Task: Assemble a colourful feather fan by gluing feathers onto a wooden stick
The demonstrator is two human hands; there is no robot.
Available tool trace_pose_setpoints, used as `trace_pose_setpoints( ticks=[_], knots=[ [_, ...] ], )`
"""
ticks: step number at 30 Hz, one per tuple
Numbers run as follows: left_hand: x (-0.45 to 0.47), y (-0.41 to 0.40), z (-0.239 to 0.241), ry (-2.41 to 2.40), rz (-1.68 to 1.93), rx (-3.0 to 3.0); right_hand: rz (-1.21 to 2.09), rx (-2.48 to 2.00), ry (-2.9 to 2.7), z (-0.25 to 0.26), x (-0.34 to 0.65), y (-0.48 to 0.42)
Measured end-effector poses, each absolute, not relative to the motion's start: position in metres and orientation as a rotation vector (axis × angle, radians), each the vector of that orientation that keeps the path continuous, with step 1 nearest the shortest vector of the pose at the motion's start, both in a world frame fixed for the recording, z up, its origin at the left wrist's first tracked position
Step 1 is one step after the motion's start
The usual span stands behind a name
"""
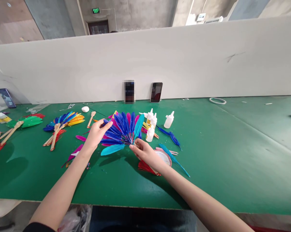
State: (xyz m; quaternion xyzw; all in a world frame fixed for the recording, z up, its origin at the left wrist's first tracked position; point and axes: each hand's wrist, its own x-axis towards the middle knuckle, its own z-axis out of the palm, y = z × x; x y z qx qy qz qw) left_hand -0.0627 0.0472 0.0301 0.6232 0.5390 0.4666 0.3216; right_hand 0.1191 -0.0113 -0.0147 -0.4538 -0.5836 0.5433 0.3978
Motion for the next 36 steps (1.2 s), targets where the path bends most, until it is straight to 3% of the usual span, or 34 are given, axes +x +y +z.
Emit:
trace_pose_setpoints(
  ticks=[36],
  knots=[
    [-0.055, 0.041, 0.029, 1.385, 1.182, 1.745, 1.237, -1.268, -1.559, -0.0216, 0.1187, -0.0075]
  ],
)
